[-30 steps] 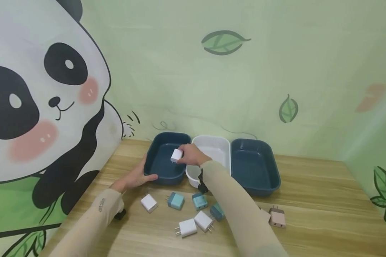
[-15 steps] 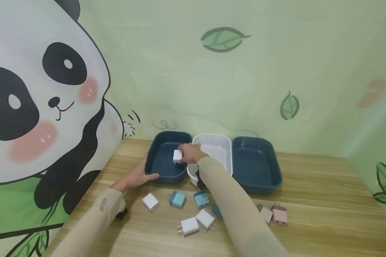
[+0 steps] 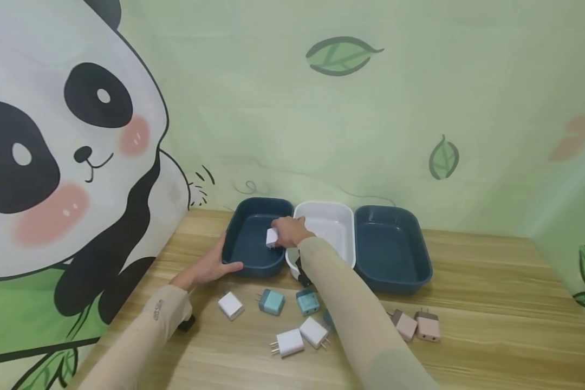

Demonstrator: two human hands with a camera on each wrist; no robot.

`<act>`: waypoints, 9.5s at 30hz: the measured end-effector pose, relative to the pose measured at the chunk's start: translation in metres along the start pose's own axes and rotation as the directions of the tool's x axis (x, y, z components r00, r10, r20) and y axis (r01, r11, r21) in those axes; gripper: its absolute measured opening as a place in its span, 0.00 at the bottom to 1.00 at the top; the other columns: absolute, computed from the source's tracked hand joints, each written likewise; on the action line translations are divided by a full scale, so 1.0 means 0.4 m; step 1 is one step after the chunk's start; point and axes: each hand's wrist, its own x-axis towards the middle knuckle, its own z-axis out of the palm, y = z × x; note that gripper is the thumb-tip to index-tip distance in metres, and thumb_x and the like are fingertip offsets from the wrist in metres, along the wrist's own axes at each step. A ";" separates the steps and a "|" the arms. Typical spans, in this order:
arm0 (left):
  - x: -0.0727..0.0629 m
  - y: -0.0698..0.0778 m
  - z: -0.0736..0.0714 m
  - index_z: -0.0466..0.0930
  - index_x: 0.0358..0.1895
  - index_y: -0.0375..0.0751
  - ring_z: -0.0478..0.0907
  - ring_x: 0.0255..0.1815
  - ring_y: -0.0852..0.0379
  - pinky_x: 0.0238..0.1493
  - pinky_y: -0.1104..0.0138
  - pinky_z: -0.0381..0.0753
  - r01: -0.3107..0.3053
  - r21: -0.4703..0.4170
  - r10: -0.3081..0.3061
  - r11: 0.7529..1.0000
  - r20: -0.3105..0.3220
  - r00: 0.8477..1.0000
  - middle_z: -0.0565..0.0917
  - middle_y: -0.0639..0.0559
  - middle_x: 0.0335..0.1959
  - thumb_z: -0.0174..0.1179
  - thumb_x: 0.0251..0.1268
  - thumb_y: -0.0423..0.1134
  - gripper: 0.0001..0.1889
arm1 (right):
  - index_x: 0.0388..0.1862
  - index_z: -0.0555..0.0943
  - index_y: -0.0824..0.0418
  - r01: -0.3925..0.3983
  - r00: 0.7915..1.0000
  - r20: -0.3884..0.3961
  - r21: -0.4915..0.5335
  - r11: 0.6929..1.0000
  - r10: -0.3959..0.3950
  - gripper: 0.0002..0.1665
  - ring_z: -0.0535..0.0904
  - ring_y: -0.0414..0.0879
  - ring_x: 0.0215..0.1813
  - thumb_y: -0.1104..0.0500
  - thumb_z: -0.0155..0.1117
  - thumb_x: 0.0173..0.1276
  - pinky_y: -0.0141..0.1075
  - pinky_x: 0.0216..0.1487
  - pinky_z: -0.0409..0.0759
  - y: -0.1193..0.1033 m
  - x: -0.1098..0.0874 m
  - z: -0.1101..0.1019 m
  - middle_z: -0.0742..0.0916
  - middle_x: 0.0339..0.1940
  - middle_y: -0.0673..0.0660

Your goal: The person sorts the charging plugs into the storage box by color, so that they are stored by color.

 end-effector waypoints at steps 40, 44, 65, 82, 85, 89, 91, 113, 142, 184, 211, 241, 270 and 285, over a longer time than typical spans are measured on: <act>0.003 0.000 0.008 0.28 0.75 0.47 0.48 0.72 0.42 0.67 0.44 0.51 0.026 0.011 -0.026 1.000 -0.005 1.000 0.41 0.42 0.76 0.67 0.55 0.53 0.59 | 0.59 0.75 0.67 0.163 0.986 -0.016 0.173 0.971 -0.163 0.24 0.76 0.52 0.59 0.61 0.63 0.66 0.41 0.61 0.70 -0.003 -0.125 -0.125 0.80 0.58 0.62; 0.002 0.003 0.006 0.28 0.75 0.47 0.49 0.72 0.41 0.67 0.44 0.51 0.023 -0.002 -0.023 1.000 -0.005 1.000 0.42 0.42 0.76 0.68 0.54 0.53 0.59 | 0.59 0.75 0.66 0.195 0.981 -0.021 0.183 0.964 -0.194 0.24 0.76 0.52 0.57 0.59 0.63 0.66 0.41 0.59 0.72 -0.020 -0.162 -0.134 0.81 0.56 0.61; -0.002 0.012 0.006 0.27 0.75 0.45 0.49 0.72 0.40 0.66 0.43 0.51 0.006 0.014 -0.006 1.000 0.009 1.000 0.42 0.40 0.76 0.66 0.57 0.54 0.57 | 0.55 0.79 0.61 0.373 0.928 -0.059 0.158 0.914 -0.369 0.21 0.79 0.44 0.50 0.56 0.65 0.65 0.33 0.50 0.76 -0.084 -0.338 -0.078 0.84 0.49 0.54; 0.002 0.012 0.007 0.28 0.74 0.40 0.49 0.71 0.39 0.68 0.44 0.48 -0.046 -0.003 0.046 0.999 0.014 0.999 0.44 0.35 0.74 0.65 0.59 0.47 0.55 | 0.53 0.80 0.61 0.493 0.869 0.029 0.034 0.869 -0.494 0.21 0.77 0.37 0.46 0.53 0.65 0.64 0.25 0.48 0.73 -0.178 -0.334 0.068 0.83 0.46 0.50; 0.002 0.011 0.006 0.29 0.74 0.40 0.50 0.71 0.39 0.68 0.44 0.49 -0.044 -0.002 0.044 0.999 0.008 0.999 0.45 0.36 0.74 0.66 0.59 0.47 0.55 | 0.52 0.80 0.61 0.483 0.875 0.035 0.016 0.876 -0.483 0.21 0.76 0.36 0.45 0.52 0.66 0.63 0.26 0.47 0.73 -0.189 -0.318 0.093 0.83 0.45 0.50; 0.004 0.006 0.006 0.29 0.74 0.41 0.50 0.71 0.39 0.68 0.44 0.49 -0.047 -0.011 0.047 0.999 0.006 0.999 0.44 0.36 0.74 0.66 0.59 0.47 0.55 | 0.50 0.81 0.59 0.470 0.881 0.050 0.005 0.883 -0.470 0.20 0.76 0.37 0.45 0.51 0.67 0.62 0.27 0.49 0.73 -0.199 -0.295 0.125 0.83 0.44 0.50; 0.004 0.004 0.006 0.29 0.74 0.40 0.50 0.71 0.39 0.68 0.44 0.49 -0.062 -0.020 0.062 0.998 0.005 0.998 0.45 0.36 0.74 0.66 0.59 0.45 0.55 | 0.49 0.81 0.59 0.471 0.881 0.054 0.002 0.882 -0.470 0.19 0.75 0.37 0.44 0.51 0.68 0.61 0.27 0.49 0.72 -0.205 -0.288 0.132 0.82 0.43 0.49; -0.005 0.010 0.007 0.30 0.74 0.40 0.51 0.70 0.37 0.67 0.43 0.49 -0.132 -0.066 0.133 0.989 0.002 0.991 0.45 0.36 0.74 0.66 0.59 0.42 0.54 | 0.62 0.73 0.54 0.493 0.866 0.133 -0.063 0.868 -0.482 0.30 0.73 0.35 0.45 0.50 0.68 0.62 0.27 0.52 0.71 -0.239 -0.253 0.146 0.78 0.47 0.48; 0.005 -0.003 0.009 0.30 0.75 0.43 0.50 0.70 0.39 0.67 0.43 0.49 -0.144 -0.071 0.144 0.987 -0.007 0.990 0.44 0.39 0.75 0.67 0.58 0.43 0.55 | 0.51 0.77 0.53 0.598 0.800 0.144 -0.108 0.795 -0.582 0.26 0.74 0.34 0.45 0.52 0.74 0.53 0.23 0.48 0.69 -0.250 -0.255 0.154 0.80 0.46 0.45; 0.010 -0.004 0.008 0.29 0.75 0.44 0.48 0.72 0.40 0.67 0.43 0.49 -0.077 -0.034 0.076 0.996 -0.012 0.997 0.43 0.39 0.75 0.67 0.57 0.47 0.56 | 0.56 0.76 0.54 0.578 0.812 0.099 0.005 0.816 -0.576 0.28 0.73 0.35 0.47 0.52 0.72 0.56 0.24 0.49 0.69 -0.172 -0.389 0.052 0.80 0.48 0.45; -0.001 0.011 0.004 0.27 0.75 0.44 0.46 0.73 0.39 0.67 0.43 0.48 -0.011 0.014 0.010 1.000 0.010 1.000 0.41 0.40 0.76 0.67 0.56 0.52 0.58 | 0.56 0.75 0.62 0.264 0.963 -0.129 0.265 0.927 -0.238 0.28 0.76 0.44 0.45 0.56 0.71 0.58 0.35 0.47 0.77 -0.030 -0.329 -0.039 0.82 0.44 0.52; -0.009 0.018 -0.001 0.27 0.73 0.34 0.42 0.73 0.38 0.68 0.45 0.47 0.047 0.080 -0.049 0.996 0.020 0.999 0.39 0.33 0.74 0.65 0.56 0.56 0.59 | 0.54 0.77 0.61 0.116 0.991 -0.099 0.259 0.959 -0.093 0.27 0.76 0.44 0.41 0.54 0.72 0.57 0.33 0.46 0.76 -0.062 -0.149 -0.016 0.83 0.45 0.53; -0.005 0.017 0.005 0.28 0.74 0.38 0.47 0.72 0.39 0.68 0.45 0.50 0.051 0.088 -0.051 0.995 -0.001 0.999 0.42 0.34 0.74 0.65 0.55 0.56 0.59 | 0.45 0.83 0.55 0.034 0.997 -0.069 0.120 0.992 -0.026 0.23 0.74 0.43 0.42 0.44 0.73 0.54 0.45 0.52 0.64 -0.058 -0.108 0.026 0.84 0.37 0.47; -0.005 0.020 0.002 0.28 0.75 0.40 0.48 0.72 0.41 0.68 0.45 0.50 0.038 0.078 -0.037 0.996 -0.007 0.999 0.43 0.36 0.74 0.67 0.54 0.56 0.59 | 0.48 0.83 0.56 0.017 1.000 -0.012 0.095 0.995 -0.016 0.24 0.75 0.45 0.45 0.47 0.73 0.55 0.48 0.55 0.64 -0.062 -0.099 0.025 0.85 0.41 0.49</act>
